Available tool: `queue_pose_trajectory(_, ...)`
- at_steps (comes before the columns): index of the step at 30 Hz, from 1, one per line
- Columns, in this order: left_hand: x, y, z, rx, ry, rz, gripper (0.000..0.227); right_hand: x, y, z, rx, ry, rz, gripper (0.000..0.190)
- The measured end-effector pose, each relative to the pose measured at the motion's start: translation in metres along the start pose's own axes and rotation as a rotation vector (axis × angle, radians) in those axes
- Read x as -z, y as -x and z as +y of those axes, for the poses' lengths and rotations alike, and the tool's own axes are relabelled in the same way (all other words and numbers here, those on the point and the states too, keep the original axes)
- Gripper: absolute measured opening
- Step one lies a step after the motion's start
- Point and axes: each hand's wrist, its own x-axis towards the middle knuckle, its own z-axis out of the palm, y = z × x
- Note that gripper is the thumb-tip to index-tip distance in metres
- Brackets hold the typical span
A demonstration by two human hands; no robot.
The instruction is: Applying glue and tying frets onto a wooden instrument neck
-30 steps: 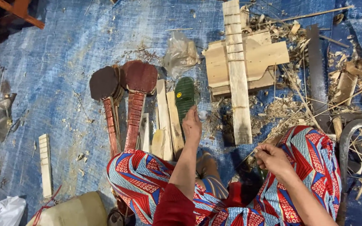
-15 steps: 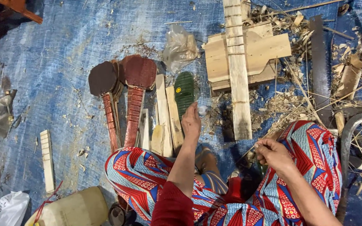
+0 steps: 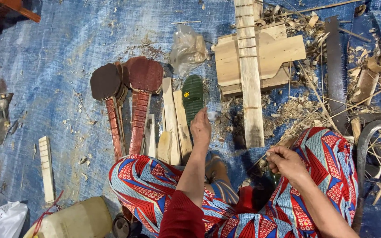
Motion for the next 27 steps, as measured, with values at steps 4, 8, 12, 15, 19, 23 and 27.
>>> queue_pose_trajectory(4,0.018,-0.006,0.019,0.063,0.069,-0.004,0.024,0.000,-0.007,0.009,0.005,0.005,-0.007,0.016)
queue_pose_trajectory(8,0.024,-0.003,0.029,0.117,0.213,-0.037,0.027,0.001,-0.004,0.006,0.014,0.007,-0.005,0.015)
queue_pose_trajectory(12,0.012,-0.002,0.009,0.119,0.185,-0.018,0.025,0.000,-0.007,0.007,0.004,0.014,-0.011,0.016)
queue_pose_trajectory(15,0.012,-0.003,0.008,0.111,0.158,-0.020,0.025,0.000,-0.008,0.007,0.009,0.016,-0.007,0.017)
queue_pose_trajectory(19,0.016,-0.005,0.012,0.045,0.108,0.016,0.021,0.000,-0.011,0.012,0.003,0.015,-0.008,0.018)
queue_pose_trajectory(23,0.001,-0.003,0.001,-0.024,0.027,0.020,0.019,0.001,-0.002,0.001,0.009,0.008,-0.003,0.017)
queue_pose_trajectory(27,0.002,0.000,0.000,-0.055,0.002,0.011,0.019,0.001,-0.004,0.002,0.000,-0.004,-0.010,0.018)
